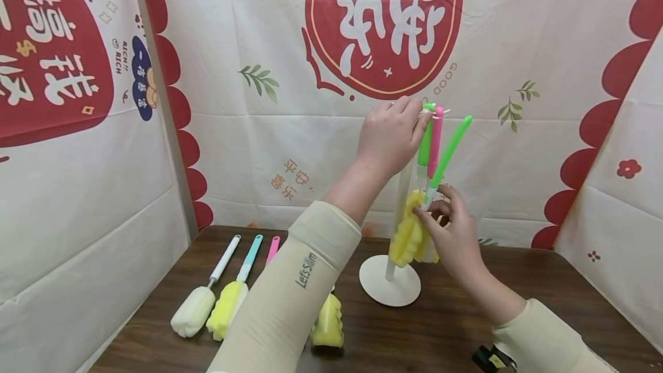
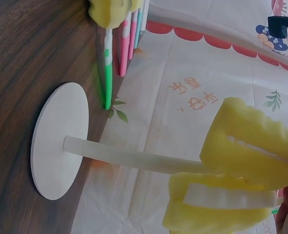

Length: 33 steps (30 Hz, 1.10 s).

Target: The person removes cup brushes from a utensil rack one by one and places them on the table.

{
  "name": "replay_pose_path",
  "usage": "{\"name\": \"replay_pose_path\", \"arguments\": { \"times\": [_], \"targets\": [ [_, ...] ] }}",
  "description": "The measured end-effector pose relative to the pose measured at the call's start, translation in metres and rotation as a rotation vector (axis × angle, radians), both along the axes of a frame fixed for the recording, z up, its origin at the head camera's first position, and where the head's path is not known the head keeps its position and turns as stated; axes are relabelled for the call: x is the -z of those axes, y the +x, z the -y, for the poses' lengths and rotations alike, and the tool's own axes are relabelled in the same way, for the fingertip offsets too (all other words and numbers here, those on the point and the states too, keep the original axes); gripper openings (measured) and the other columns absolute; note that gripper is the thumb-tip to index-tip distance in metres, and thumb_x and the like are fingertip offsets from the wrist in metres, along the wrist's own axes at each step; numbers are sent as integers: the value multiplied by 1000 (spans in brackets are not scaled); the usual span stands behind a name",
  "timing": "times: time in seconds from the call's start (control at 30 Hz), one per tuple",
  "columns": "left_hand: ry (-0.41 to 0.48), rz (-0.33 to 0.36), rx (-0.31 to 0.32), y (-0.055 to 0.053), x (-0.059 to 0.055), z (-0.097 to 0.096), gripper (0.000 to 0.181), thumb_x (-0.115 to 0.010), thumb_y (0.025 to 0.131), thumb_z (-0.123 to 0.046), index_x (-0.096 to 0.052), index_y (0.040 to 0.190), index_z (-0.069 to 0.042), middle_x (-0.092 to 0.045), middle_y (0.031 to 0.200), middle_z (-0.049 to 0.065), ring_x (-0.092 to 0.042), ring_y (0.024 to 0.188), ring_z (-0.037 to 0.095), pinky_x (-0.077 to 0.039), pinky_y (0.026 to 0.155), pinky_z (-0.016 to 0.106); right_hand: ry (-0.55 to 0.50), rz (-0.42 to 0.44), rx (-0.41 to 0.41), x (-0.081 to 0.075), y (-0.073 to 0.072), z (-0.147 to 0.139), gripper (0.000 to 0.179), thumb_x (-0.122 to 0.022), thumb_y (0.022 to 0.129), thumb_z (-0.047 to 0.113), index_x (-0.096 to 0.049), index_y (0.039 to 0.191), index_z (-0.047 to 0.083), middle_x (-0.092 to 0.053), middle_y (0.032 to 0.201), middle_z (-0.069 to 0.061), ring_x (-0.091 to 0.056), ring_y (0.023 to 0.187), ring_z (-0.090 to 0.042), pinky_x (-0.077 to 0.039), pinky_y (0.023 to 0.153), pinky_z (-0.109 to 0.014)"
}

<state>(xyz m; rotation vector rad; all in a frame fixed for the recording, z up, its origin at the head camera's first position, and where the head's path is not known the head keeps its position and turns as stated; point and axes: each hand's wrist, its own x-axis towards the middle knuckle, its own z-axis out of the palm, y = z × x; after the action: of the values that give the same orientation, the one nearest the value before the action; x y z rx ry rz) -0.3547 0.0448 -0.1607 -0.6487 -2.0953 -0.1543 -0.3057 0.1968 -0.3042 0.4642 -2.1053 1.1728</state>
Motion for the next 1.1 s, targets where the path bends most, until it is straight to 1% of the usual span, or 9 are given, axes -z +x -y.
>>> {"name": "replay_pose_path", "arguments": {
  "times": [0.17, 0.33, 0.63, 0.8, 0.93, 1.1],
  "targets": [
    [9, -3, -3, -1, 1, 0, 38, -40, 102, -45, -58, 125, -20, -63, 112, -10, -59, 100, 8, -40, 92, 15, 10, 8, 20, 2, 6, -1, 57, -68, 93, 17, -40, 141, 1, -66, 83, -8, -46, 72, -14, -37, 66, -20],
    [6, -3, -7, -2, 1, -1, 37, -39, 102, -45, -57, 124, -20, -63, 113, -10, -59, 102, 8, -40, 93, 16, 13, 1, 20, 4, 10, -1, 56, -69, 92, 15, -42, 140, 3, -66, 82, -7, -45, 72, -13, -36, 66, -21],
    [-14, 6, -16, -2, 0, 0, 37, -38, 102, -44, -56, 122, -19, -62, 110, -9, -58, 100, 9, -41, 91, 16, 31, -13, 26, 11, 14, -2, 52, -69, 91, 12, -45, 136, 2, -66, 82, -6, -46, 73, -12, -37, 67, -21],
    [-13, -3, -19, -3, 0, -2, 36, -38, 102, -44, -56, 121, -19, -62, 109, -9, -58, 99, 9, -41, 90, 17, 47, -31, 29, 16, 14, -2, 49, -72, 89, 9, -49, 131, 4, -65, 76, -2, -45, 68, -12, -37, 63, -22],
    [-8, 0, -17, -4, 1, -2, 35, -39, 102, -44, -56, 120, -19, -62, 108, -9, -57, 99, 9, -41, 90, 18, 50, -47, 36, 19, 15, -3, 47, -73, 87, 5, -51, 128, 3, -64, 74, -1, -45, 65, -11, -36, 60, -20],
    [-1, 0, -12, -4, 1, -1, 36, -39, 102, -44, -57, 121, -20, -63, 108, -10, -58, 98, 8, -41, 90, 16, 55, -37, 47, 22, 16, -5, 47, -73, 87, 6, -51, 129, 4, -64, 74, 0, -45, 65, -10, -36, 60, -20]
  ]
}}
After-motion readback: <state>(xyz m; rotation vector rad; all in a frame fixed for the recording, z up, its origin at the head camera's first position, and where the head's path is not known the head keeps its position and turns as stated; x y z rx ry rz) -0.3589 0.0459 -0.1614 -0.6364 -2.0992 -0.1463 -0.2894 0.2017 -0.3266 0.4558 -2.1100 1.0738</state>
